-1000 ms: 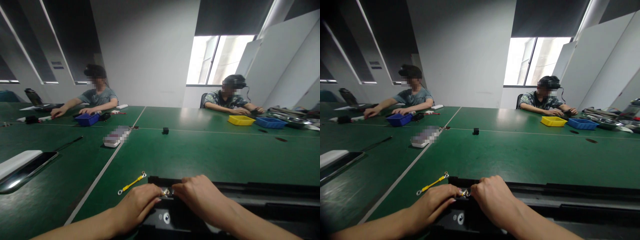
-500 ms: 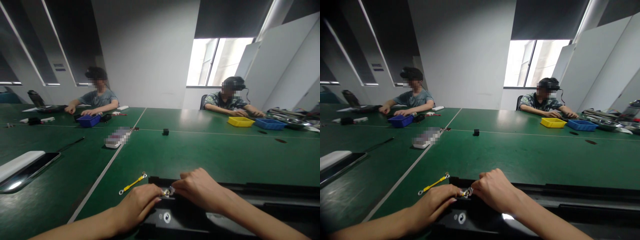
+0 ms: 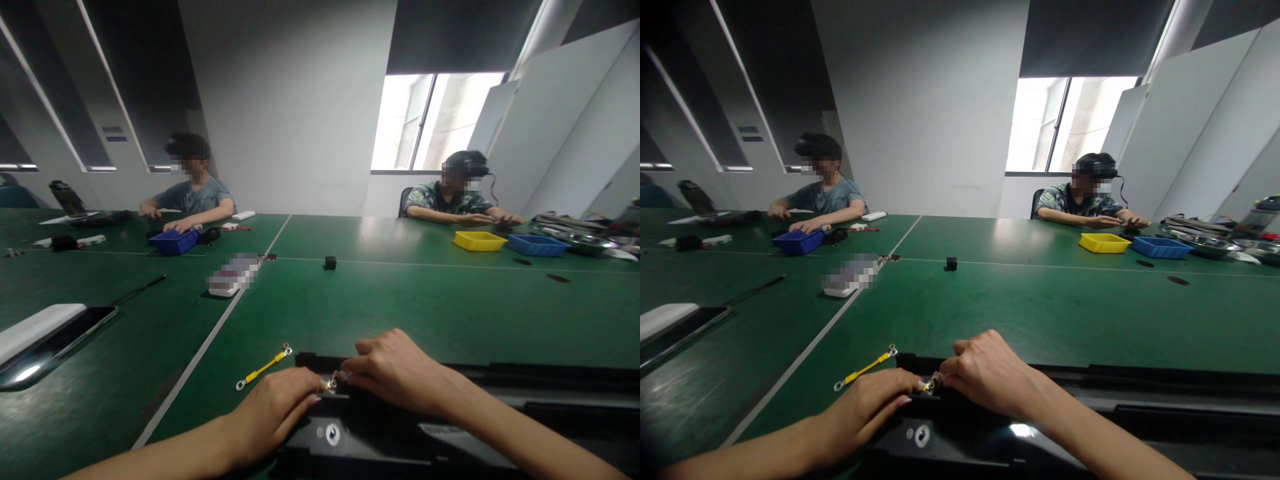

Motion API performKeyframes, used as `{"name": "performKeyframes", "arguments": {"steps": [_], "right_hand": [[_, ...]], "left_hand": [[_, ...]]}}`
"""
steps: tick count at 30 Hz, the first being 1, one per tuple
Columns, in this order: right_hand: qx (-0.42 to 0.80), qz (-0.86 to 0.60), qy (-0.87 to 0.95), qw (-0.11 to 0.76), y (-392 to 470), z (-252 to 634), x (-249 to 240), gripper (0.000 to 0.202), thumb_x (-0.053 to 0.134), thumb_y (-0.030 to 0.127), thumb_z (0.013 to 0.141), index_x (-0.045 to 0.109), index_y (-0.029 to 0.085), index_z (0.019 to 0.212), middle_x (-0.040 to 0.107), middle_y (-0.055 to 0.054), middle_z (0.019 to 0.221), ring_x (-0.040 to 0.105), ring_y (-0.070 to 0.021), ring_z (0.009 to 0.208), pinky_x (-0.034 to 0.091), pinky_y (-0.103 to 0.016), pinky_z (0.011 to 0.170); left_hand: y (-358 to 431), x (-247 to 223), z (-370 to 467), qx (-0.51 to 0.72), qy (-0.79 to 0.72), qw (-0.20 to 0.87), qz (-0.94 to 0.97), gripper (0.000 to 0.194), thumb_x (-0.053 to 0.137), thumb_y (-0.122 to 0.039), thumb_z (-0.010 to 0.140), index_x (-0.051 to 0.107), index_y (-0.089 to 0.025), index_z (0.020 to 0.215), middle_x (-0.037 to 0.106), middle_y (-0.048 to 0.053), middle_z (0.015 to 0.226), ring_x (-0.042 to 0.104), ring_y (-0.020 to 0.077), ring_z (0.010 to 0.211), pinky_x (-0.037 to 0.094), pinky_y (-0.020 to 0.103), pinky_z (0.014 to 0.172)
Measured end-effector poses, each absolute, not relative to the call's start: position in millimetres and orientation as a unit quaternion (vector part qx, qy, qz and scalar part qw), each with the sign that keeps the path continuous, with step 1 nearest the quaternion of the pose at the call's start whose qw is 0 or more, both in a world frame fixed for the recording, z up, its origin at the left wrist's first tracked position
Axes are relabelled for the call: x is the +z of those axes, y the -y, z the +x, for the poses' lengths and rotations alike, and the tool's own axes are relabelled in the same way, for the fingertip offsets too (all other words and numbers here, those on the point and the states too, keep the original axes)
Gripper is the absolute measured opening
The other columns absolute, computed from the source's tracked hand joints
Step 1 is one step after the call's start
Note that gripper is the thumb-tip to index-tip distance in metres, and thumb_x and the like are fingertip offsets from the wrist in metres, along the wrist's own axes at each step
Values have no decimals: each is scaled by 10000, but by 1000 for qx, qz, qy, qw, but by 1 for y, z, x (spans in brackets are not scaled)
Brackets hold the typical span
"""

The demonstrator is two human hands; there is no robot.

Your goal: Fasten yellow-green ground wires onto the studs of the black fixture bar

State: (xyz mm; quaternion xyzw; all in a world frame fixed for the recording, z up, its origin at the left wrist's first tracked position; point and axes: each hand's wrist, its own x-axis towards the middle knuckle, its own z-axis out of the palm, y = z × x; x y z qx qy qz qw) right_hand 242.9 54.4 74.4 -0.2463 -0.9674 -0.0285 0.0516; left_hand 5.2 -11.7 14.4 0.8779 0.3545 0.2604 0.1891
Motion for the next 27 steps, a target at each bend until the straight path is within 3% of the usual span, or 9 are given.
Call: {"name": "performKeyframes", "arguments": {"steps": [18,27], "right_hand": [[-27,-241,969,43,-56,242,72,202,530,289,914,681,217,799,597,-1,662,434,-97,505,116,-285,498],[-31,-257,966,31,-52,239,73,238,520,296,920,670,211,756,611,-5,645,402,-89,470,100,-276,492]], "left_hand": [[12,15,6,259,-354,195,877,243,372,-173,986,534,-184,1166,640,76,1067,608,209,987,469,310,911],[13,16,6,261,-356,181,879,239,379,-166,987,520,-187,1179,639,73,1092,609,201,1004,466,300,920]]}}
